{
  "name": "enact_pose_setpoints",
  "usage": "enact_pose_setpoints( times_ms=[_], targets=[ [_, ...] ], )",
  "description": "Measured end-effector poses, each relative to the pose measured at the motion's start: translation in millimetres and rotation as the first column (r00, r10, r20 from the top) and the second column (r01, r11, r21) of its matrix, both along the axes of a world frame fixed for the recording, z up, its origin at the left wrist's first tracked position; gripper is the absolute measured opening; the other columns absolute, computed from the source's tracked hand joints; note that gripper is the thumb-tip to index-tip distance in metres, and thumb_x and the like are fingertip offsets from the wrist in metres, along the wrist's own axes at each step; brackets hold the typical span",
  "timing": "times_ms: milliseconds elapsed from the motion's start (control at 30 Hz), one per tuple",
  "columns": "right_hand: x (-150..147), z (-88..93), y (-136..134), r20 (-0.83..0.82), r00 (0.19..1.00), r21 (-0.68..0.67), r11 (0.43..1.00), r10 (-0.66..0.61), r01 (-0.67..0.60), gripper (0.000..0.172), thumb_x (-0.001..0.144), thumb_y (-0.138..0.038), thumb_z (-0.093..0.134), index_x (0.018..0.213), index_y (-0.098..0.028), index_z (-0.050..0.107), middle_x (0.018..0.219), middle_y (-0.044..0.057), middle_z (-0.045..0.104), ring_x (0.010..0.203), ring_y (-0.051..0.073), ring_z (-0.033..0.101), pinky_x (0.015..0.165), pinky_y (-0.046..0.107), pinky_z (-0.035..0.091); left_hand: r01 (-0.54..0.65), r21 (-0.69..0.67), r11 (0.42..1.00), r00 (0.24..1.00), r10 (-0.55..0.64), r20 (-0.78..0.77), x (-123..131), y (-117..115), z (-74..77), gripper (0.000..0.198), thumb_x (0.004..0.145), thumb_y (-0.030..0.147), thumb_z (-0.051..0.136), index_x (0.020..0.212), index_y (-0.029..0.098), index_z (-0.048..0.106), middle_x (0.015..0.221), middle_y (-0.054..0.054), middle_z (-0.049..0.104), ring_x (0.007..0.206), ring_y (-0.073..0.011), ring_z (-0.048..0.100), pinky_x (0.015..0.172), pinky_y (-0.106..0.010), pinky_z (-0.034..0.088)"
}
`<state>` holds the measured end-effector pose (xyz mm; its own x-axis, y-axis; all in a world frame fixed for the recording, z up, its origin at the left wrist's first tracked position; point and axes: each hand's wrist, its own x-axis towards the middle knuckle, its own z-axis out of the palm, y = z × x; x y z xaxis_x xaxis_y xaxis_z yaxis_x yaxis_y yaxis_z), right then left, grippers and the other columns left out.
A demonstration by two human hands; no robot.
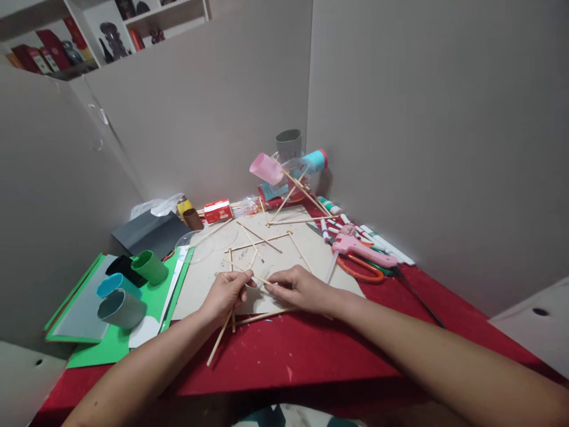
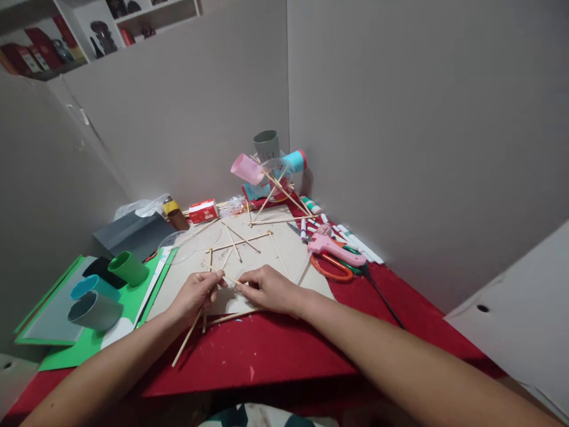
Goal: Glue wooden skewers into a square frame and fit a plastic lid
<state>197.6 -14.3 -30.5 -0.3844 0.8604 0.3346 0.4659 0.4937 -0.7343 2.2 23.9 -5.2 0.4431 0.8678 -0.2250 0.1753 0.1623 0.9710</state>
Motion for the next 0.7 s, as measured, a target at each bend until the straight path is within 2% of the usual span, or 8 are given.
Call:
enact_pose_setpoints(
  times_ms=[100,267,533,700],
  targets=[
    [-2.5,-2.0,-0.8,0.007,0.999,-0.012,0.999,0.035,-0.035,0.042,0.092,-0.039,0.044,0.067,-0.012,0.064,0.054,-0.004,0.04,0.052,0.008,0.034,0.049,0.02,0.028,0.031,-0.028,0.999,0.999,-0.031,0.01,-4.8,-1.8,-1.5,0.047,0.075,0.059,0.061,0.074,0.012,0.064,0.04,0.007,0.045,0.029,-0.0038,0.026,0.034,-0.02,0.018],
    [-4.5,-2.0,-3.1,0.02,0.999,-0.058,0.997,0.048,-0.047,0.041,0.092,-0.038,0.044,0.066,-0.013,0.061,0.054,-0.004,0.041,0.051,0.008,0.034,0.047,0.02,0.026,0.034,-0.062,0.997,0.997,-0.03,0.076,-8.6,-1.2,-6.5,0.057,0.083,0.064,0.044,0.088,0.011,0.066,0.043,0.004,0.051,0.03,-0.0059,0.029,0.035,-0.021,0.022],
    [-5.0,0.4,-6.6,0.035,0.998,-0.126,0.991,0.052,-0.048,0.041,0.092,-0.038,0.042,0.061,-0.015,0.055,0.052,-0.005,0.036,0.049,0.008,0.032,0.047,0.021,0.025,0.03,-0.005,1.0,1.0,-0.03,0.007,-6.7,-4.6,-8.3,0.055,0.083,0.062,0.046,0.084,0.01,0.065,0.044,0.002,0.055,0.028,-0.0061,0.032,0.033,-0.02,0.02],
    [-6.5,1.9,-8.9,-0.002,0.997,-0.153,0.985,0.074,-0.073,0.04,0.094,-0.036,0.041,0.062,-0.016,0.052,0.053,-0.005,0.035,0.05,0.008,0.031,0.048,0.022,0.027,-0.002,0.027,1.0,1.0,0.003,-0.031,-5.6,-8.5,-6.4,0.053,0.082,0.063,0.047,0.079,0.012,0.063,0.04,0.004,0.05,0.028,-0.0061,0.031,0.033,-0.019,0.023]
  ],
)
